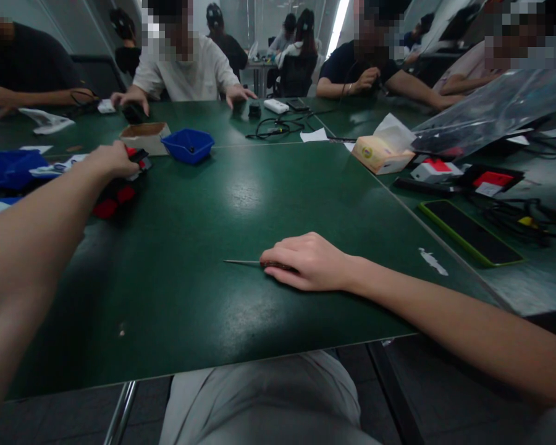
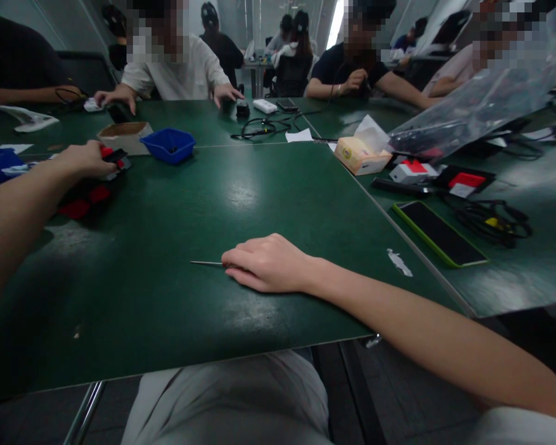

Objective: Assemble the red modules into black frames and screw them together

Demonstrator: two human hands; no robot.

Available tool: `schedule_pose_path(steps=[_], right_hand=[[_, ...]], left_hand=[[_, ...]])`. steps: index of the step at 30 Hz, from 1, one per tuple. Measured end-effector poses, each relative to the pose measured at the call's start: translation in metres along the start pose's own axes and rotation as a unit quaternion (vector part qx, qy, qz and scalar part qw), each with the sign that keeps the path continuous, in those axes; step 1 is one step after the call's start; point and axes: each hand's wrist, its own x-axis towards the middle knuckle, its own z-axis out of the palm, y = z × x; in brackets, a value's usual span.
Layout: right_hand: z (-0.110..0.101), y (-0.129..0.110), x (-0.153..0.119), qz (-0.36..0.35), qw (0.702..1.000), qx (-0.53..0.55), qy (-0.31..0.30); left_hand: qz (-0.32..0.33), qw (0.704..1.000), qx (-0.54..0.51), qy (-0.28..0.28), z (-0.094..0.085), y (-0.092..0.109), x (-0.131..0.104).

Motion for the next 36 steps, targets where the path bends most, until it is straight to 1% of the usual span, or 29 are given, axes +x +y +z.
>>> schedule_pose_path(steps=[3, 5, 7, 9, 11, 13, 14, 15, 16, 17, 18, 19, 20, 21, 22, 23, 24, 26, 28, 30, 31, 32, 34, 36], right_hand=[[0.0, 0.001, 0.0, -0.001, 1.0, -0.001, 0.003], [-0.001, 0.001, -0.001, -0.003, 1.0, -0.002, 0.002], [-0.001, 0.001, 0.0, -0.004, 1.0, -0.001, 0.001], [-0.002, 0.001, 0.0, -0.002, 1.0, 0.001, 0.002], [-0.003, 0.0, 0.0, 0.009, 1.0, 0.005, 0.006], [-0.003, 0.001, 0.0, 0.029, 1.0, 0.006, 0.009], [-0.002, 0.002, 0.0, 0.041, 0.999, 0.004, 0.009], [-0.002, 0.003, 0.0, 0.052, 0.999, 0.003, 0.01], [-0.002, 0.004, -0.001, 0.063, 0.998, 0.003, 0.012], [-0.002, 0.005, -0.001, 0.074, 0.997, 0.005, 0.016], [-0.001, 0.006, 0.0, 0.083, 0.996, 0.012, 0.022], [-0.001, 0.007, 0.0, 0.093, 0.995, 0.023, 0.029], [-0.001, 0.008, 0.0, 0.101, 0.993, 0.037, 0.038], [-0.001, 0.008, 0.001, 0.107, 0.992, 0.054, 0.046], [-0.002, 0.008, 0.001, 0.11, 0.99, 0.072, 0.054], [-0.002, 0.008, 0.002, 0.111, 0.988, 0.089, 0.061], [-0.002, 0.008, 0.002, 0.113, 0.986, 0.106, 0.067], [-0.003, 0.007, 0.003, 0.119, 0.98, 0.138, 0.075], [-0.003, 0.006, 0.004, 0.136, 0.972, 0.174, 0.076], [-0.003, 0.005, 0.004, 0.159, 0.963, 0.206, 0.072], [-0.002, 0.005, 0.004, 0.168, 0.959, 0.217, 0.07], [-0.001, 0.004, 0.004, 0.176, 0.956, 0.224, 0.067], [0.001, 0.004, 0.004, 0.176, 0.956, 0.227, 0.053], [0.003, 0.005, 0.003, 0.159, 0.961, 0.222, 0.037]], left_hand=[[-0.047, 0.997, 0.053, 0.008, -0.002, 0.005, -0.011], [-0.052, 0.996, 0.077, 0.002, -0.004, 0.012, -0.023], [-0.052, 0.993, 0.109, 0.01, -0.008, 0.02, -0.04], [-0.007, 0.991, 0.127, 0.034, -0.013, 0.029, -0.057], [0.042, 0.985, 0.153, 0.072, -0.017, 0.039, -0.075], [0.108, 0.973, 0.167, 0.113, -0.016, 0.049, -0.092], [0.132, 0.97, 0.154, 0.134, -0.013, 0.054, -0.101], [0.15, 0.972, 0.119, 0.135, -0.007, 0.06, -0.111], [0.148, 0.978, 0.059, 0.131, 0.0, 0.065, -0.122], [0.133, 0.986, -0.029, 0.094, 0.01, 0.07, -0.134], [0.101, 0.983, -0.149, 0.033, 0.021, 0.075, -0.148], [0.048, 0.961, -0.271, -0.032, 0.033, 0.079, -0.163], [0.003, 0.922, -0.371, -0.112, 0.045, 0.082, -0.178], [-0.041, 0.879, -0.443, -0.171, 0.057, 0.084, -0.194], [-0.072, 0.841, -0.488, -0.222, 0.067, 0.086, -0.21], [-0.096, 0.814, -0.516, -0.248, 0.077, 0.089, -0.224], [-0.107, 0.794, -0.533, -0.271, 0.085, 0.091, -0.237], [-0.111, 0.769, -0.552, -0.304, 0.097, 0.096, -0.257], [-0.098, 0.753, -0.56, -0.33, 0.105, 0.099, -0.269], [-0.072, 0.752, -0.557, -0.346, 0.11, 0.101, -0.275], [-0.055, 0.758, -0.548, -0.349, 0.111, 0.102, -0.276], [-0.034, 0.771, -0.532, -0.349, 0.113, 0.102, -0.276], [0.034, 0.813, -0.472, -0.34, 0.114, 0.101, -0.277], [0.13, 0.858, -0.382, -0.318, 0.115, 0.099, -0.278]])
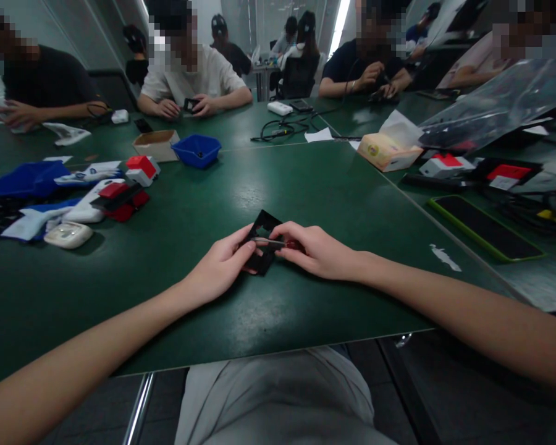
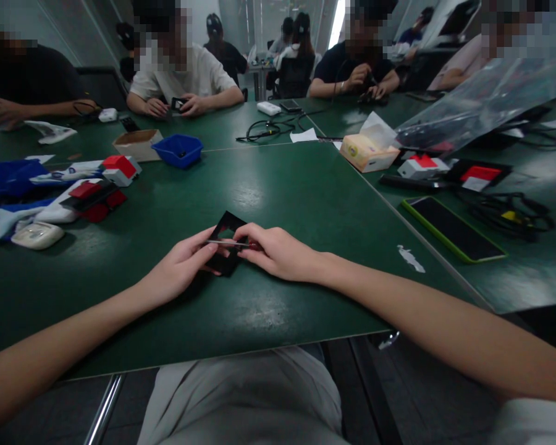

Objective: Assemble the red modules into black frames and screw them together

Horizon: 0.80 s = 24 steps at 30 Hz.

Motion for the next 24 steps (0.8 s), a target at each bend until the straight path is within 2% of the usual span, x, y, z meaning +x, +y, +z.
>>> schedule_pose_path(steps=[2, 4, 7, 10, 13, 17, 24], right_hand=[[0.001, 0.0, 0.0, -0.022, 1.0, -0.008, -0.018], [0.001, 0.0, 0.0, -0.041, 0.999, -0.016, -0.029], [-0.001, 0.0, 0.001, -0.052, 0.998, -0.037, -0.028], [-0.005, 0.001, 0.002, -0.047, 0.998, -0.05, -0.012], [-0.008, 0.003, 0.002, -0.047, 0.997, -0.065, -0.003], [-0.009, 0.004, 0.001, -0.05, 0.995, -0.086, 0.008], [-0.008, 0.004, 0.001, -0.051, 0.993, -0.101, -0.021]], left_hand=[[0.053, 0.992, 0.113, -0.01, 0.0, -0.001, -0.002], [0.096, 0.976, 0.194, 0.005, -0.001, -0.002, -0.003], [0.153, 0.945, 0.289, 0.037, -0.006, -0.003, -0.004], [0.191, 0.916, 0.353, 0.015, -0.015, -0.002, -0.003], [0.215, 0.892, 0.397, -0.024, -0.025, 0.0, 0.0], [0.239, 0.876, 0.415, -0.061, -0.031, 0.002, 0.001], [0.246, 0.869, 0.424, -0.062, -0.029, 0.003, -0.001]])
